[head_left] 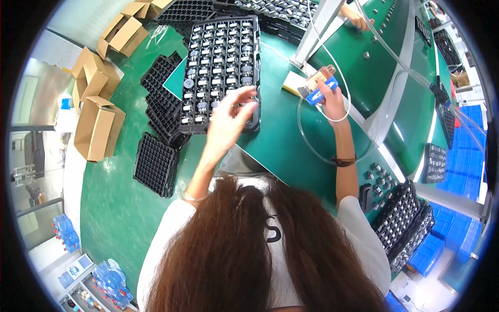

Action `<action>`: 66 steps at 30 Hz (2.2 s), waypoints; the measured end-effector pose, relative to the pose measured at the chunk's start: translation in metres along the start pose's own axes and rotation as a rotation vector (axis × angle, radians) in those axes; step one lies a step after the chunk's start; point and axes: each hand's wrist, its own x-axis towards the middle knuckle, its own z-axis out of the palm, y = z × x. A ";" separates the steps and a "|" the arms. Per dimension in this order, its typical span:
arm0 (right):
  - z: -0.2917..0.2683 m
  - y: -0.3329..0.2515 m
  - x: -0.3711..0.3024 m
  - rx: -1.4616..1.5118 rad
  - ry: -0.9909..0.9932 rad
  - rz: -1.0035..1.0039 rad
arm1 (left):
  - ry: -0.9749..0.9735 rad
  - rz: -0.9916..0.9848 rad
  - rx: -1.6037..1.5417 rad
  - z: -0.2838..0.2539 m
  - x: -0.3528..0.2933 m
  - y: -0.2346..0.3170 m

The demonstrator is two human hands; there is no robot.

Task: Assembling electronic sensors by inserting components into plastic housings at a manual assembly station.

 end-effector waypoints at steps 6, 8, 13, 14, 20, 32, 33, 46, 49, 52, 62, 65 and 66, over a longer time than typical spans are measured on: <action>0.050 -0.039 -0.038 0.138 -0.210 -0.216 | -0.185 -0.036 -0.379 0.055 -0.001 0.034; 0.052 -0.049 -0.046 0.231 -0.251 -0.251 | -0.181 -0.044 -0.433 0.057 -0.007 0.047; 0.060 -0.073 -0.061 0.246 -0.328 -0.324 | -0.316 -0.207 -0.727 0.054 -0.018 0.064; 0.059 -0.074 -0.063 0.244 -0.318 -0.331 | -0.326 -0.228 -0.761 0.055 -0.019 0.065; 0.058 -0.072 -0.070 0.304 -0.340 -0.262 | -0.360 -0.278 -0.840 0.056 -0.027 0.070; 0.062 -0.075 -0.073 0.302 -0.285 -0.294 | -0.408 -0.346 -1.001 0.057 -0.026 0.067; 0.061 -0.075 -0.073 0.303 -0.285 -0.282 | -0.408 -0.347 -1.000 0.058 -0.026 0.069; 0.067 -0.090 -0.087 0.018 -0.133 -0.424 | -0.183 -0.132 -0.651 0.059 -0.028 0.073; 0.065 -0.091 -0.088 -0.027 -0.115 -0.398 | -0.178 -0.098 -0.605 0.058 -0.027 0.070; 0.066 -0.091 -0.090 -0.064 -0.133 -0.396 | -0.190 -0.076 -0.564 0.056 -0.027 0.072; 0.068 -0.080 -0.076 -0.029 -0.206 -0.401 | -0.156 -0.109 -0.458 0.053 -0.021 0.062; 0.059 -0.066 -0.059 -0.096 -0.146 -0.304 | -0.010 0.020 -0.378 0.051 -0.015 0.043; 0.055 -0.060 -0.050 -0.186 -0.071 -0.339 | 0.024 0.052 -0.259 0.038 -0.014 0.041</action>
